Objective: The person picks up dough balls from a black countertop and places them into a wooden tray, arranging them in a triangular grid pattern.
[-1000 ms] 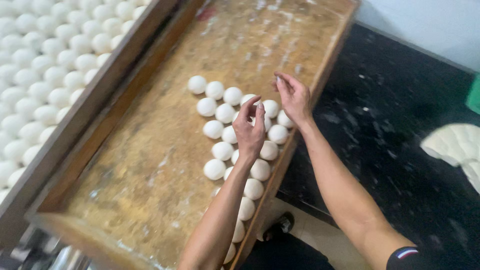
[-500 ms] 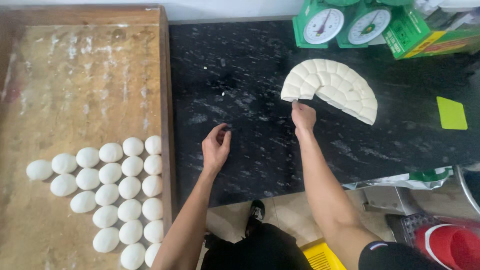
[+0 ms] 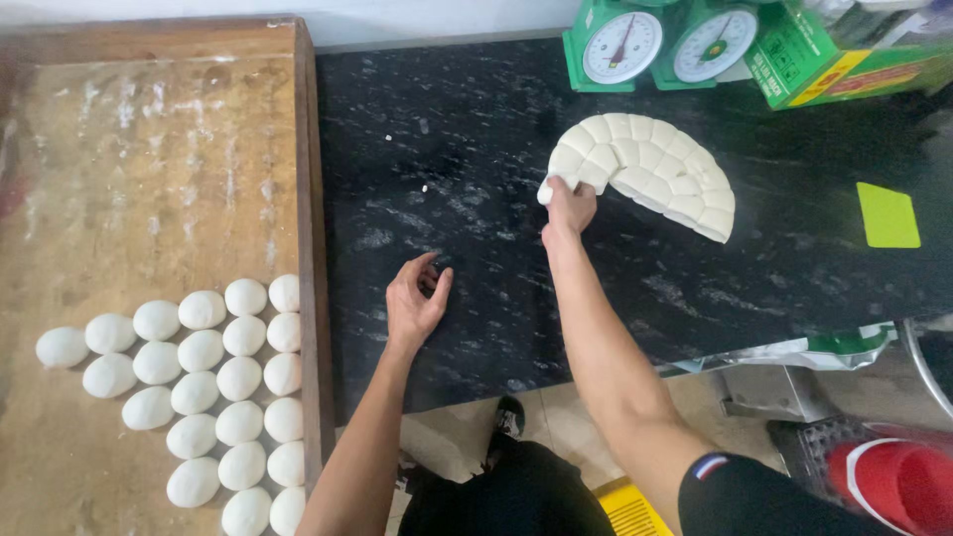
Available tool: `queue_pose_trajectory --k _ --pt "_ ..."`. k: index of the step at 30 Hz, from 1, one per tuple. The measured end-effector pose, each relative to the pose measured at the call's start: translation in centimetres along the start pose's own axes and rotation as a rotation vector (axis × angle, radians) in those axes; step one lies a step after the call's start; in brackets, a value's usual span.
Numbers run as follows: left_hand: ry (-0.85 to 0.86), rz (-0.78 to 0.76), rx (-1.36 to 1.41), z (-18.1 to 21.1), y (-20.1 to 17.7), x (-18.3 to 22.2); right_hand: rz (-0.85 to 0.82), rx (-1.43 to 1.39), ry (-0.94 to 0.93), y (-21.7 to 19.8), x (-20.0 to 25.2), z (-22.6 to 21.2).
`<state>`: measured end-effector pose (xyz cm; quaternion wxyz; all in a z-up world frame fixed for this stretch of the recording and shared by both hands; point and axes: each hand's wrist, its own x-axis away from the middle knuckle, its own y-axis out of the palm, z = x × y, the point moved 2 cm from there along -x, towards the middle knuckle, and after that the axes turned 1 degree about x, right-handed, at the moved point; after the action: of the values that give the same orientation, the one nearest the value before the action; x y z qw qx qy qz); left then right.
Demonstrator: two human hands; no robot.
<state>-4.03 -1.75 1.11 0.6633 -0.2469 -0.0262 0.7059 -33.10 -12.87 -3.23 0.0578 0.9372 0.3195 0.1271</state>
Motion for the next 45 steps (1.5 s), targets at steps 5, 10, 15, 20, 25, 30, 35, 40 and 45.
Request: queue_pose_trajectory --k 5,10,15,20,25,30,35,40,45 --pt "-0.057 -0.068 0.075 0.1 -0.7 -0.5 -0.375 0.310 -0.111 -4.4 9.3 -1.1" --pt "-0.044 -0.026 0.020 -1.5 -3.3 -0.8 -0.679 0.880 -0.947 -5.4 14.9 -3.5" --pt "0.079 0.061 -0.116 -3.0 -4.3 0.1 -0.586 1.124 -1.186 -1.4 13.0 -3.0" --pt "0.078 0.035 -0.130 -3.3 -4.2 0.3 -0.565 0.980 -1.021 2.0 15.5 -0.6" --pt "0.090 0.033 -0.104 -3.2 -4.5 0.3 -0.821 1.008 -1.064 -6.3 20.2 -1.1" --pt "0.082 0.041 -0.122 -2.7 -4.6 0.4 -0.742 1.170 -1.147 -5.4 14.2 -3.0" --pt "0.076 0.052 -0.186 -2.6 -4.2 0.3 -0.543 0.991 -1.032 1.9 14.2 -1.3" --pt "0.065 0.031 -0.151 -3.0 -4.3 0.6 -0.806 0.977 -1.065 -2.8 20.3 -0.8" --pt "0.067 0.038 -0.164 -3.1 -4.3 0.4 -0.747 1.086 -1.066 -5.7 16.0 -1.7"
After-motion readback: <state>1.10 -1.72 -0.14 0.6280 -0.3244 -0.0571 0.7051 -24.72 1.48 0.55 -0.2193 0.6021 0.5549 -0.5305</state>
